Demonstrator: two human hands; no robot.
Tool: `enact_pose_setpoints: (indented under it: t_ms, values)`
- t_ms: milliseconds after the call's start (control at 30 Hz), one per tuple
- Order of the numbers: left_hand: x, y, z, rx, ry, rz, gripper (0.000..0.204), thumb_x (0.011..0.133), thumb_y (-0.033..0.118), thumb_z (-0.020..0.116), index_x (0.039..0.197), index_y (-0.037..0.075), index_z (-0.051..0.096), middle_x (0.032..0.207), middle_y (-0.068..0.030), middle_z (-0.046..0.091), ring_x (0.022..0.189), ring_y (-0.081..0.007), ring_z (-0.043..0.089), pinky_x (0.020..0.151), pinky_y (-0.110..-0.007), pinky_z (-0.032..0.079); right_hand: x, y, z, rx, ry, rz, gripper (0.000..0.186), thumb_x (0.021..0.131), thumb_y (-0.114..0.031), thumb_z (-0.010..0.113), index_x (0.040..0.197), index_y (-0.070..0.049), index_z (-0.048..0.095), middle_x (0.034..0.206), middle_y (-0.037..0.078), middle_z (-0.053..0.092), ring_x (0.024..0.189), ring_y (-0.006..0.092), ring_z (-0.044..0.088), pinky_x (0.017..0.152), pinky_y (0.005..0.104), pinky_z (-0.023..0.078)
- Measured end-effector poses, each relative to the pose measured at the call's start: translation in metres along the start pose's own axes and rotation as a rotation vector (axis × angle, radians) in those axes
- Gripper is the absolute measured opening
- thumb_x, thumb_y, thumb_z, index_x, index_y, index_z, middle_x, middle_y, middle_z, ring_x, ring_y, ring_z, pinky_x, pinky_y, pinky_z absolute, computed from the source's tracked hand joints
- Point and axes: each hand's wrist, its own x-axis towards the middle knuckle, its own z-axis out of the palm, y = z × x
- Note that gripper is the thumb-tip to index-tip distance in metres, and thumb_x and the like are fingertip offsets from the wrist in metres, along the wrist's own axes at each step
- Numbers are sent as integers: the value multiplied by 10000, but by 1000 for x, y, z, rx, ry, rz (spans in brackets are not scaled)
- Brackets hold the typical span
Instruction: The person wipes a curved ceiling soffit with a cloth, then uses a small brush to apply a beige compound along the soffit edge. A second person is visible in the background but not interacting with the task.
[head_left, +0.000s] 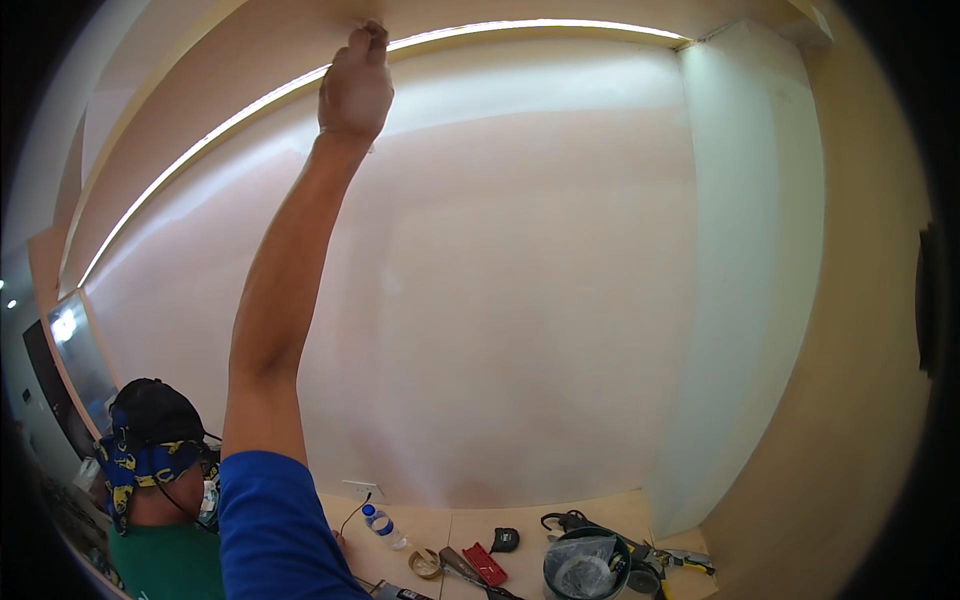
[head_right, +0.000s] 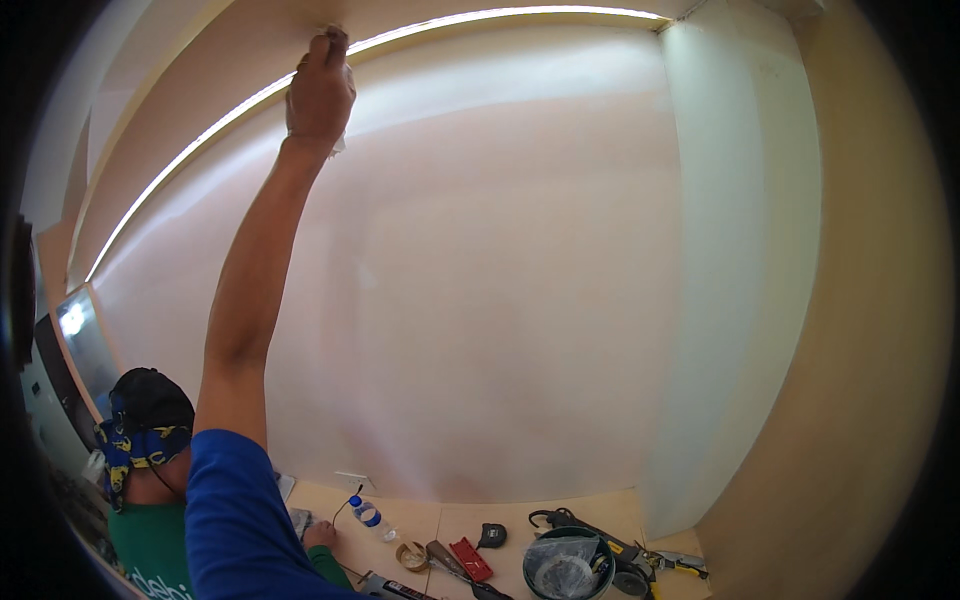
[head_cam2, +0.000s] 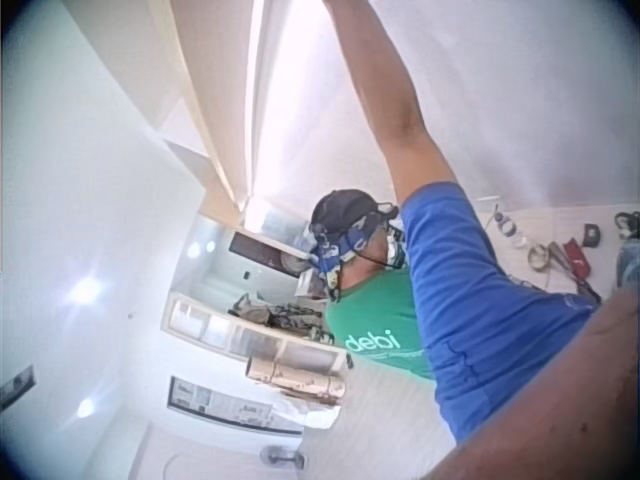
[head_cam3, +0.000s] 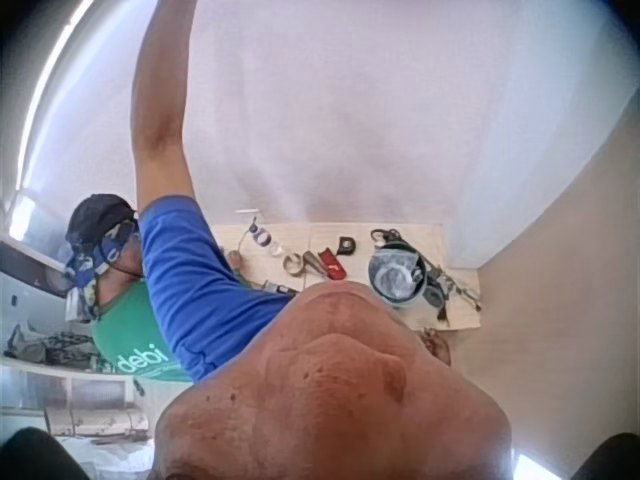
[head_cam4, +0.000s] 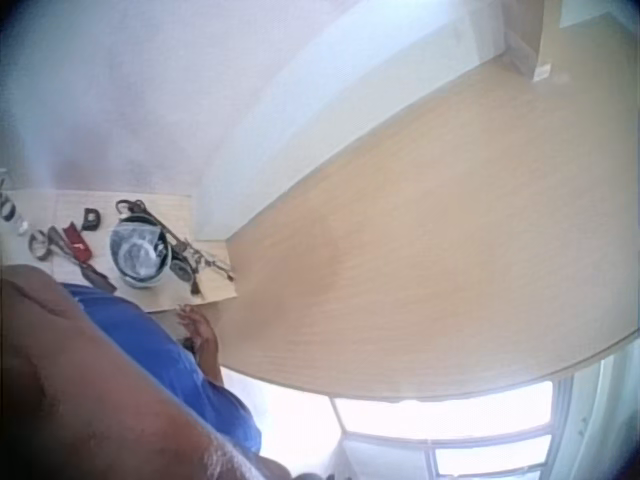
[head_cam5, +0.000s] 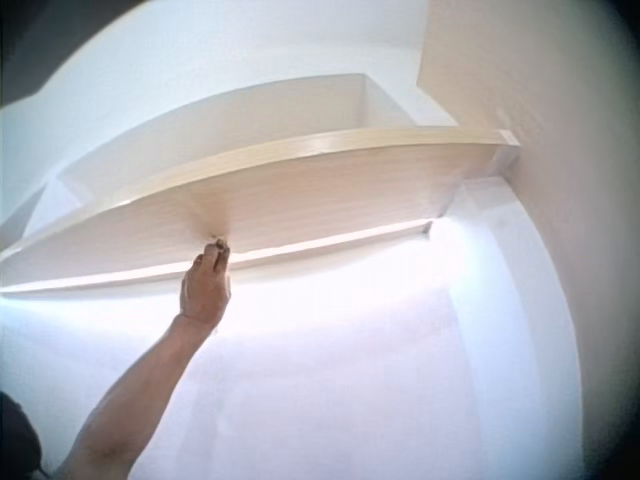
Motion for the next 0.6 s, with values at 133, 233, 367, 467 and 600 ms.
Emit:
enact_pose_setpoints:
  t_ms: [133, 233, 367, 467, 600]
  values:
    - [-13, 0, 10, -113, -119, -147, 453, 986, 42, 609, 1437, 64, 563, 1097, -147, 654, 995, -352, 674, 837, -485, 588, -4, 3, 8, -39, 14, -48, 477, 1001, -359, 706, 1404, -127, 600, 1392, 61, 662, 1281, 275, 638, 1040, 454, 505]
    - [-8, 17, -11, -128, 59, 22, 468, 954, 26, 650, 1417, 43, 588, 1073, -142, 657, 945, -342, 679, 802, -458, 596, -12, 19, 17, -66, 28, -69, 483, 999, -368, 713, 1405, -132, 599, 1405, 65, 657, 1293, 280, 634, 1044, 456, 504]
    - [16, 10, -19, -35, 251, 169, 466, 920, 10, 690, 1383, 27, 643, 1096, -131, 646, 896, -312, 694, 769, -403, 607, -19, 31, 21, -120, 49, -109, 480, 996, -371, 720, 1396, -137, 600, 1404, 66, 650, 1289, 279, 628, 1038, 452, 502]
    - [15, 2, -9, 100, 129, 167, 431, 925, 40, 680, 1354, 38, 639, 1067, -137, 648, 848, -312, 695, 731, -405, 613, -18, 20, 19, -65, 19, -59, 449, 994, -357, 719, 1366, -135, 603, 1359, 58, 644, 1243, 262, 618, 1005, 434, 498]
    - [-15, -14, 25, 70, -49, 56, 258, 1059, 192, 577, 1271, 51, 619, 1032, -171, 683, 819, -365, 692, 731, -464, 608, -25, 10, 22, -41, 11, -37, 407, 992, -338, 718, 1326, -132, 608, 1300, 47, 636, 1181, 240, 605, 962, 410, 493]
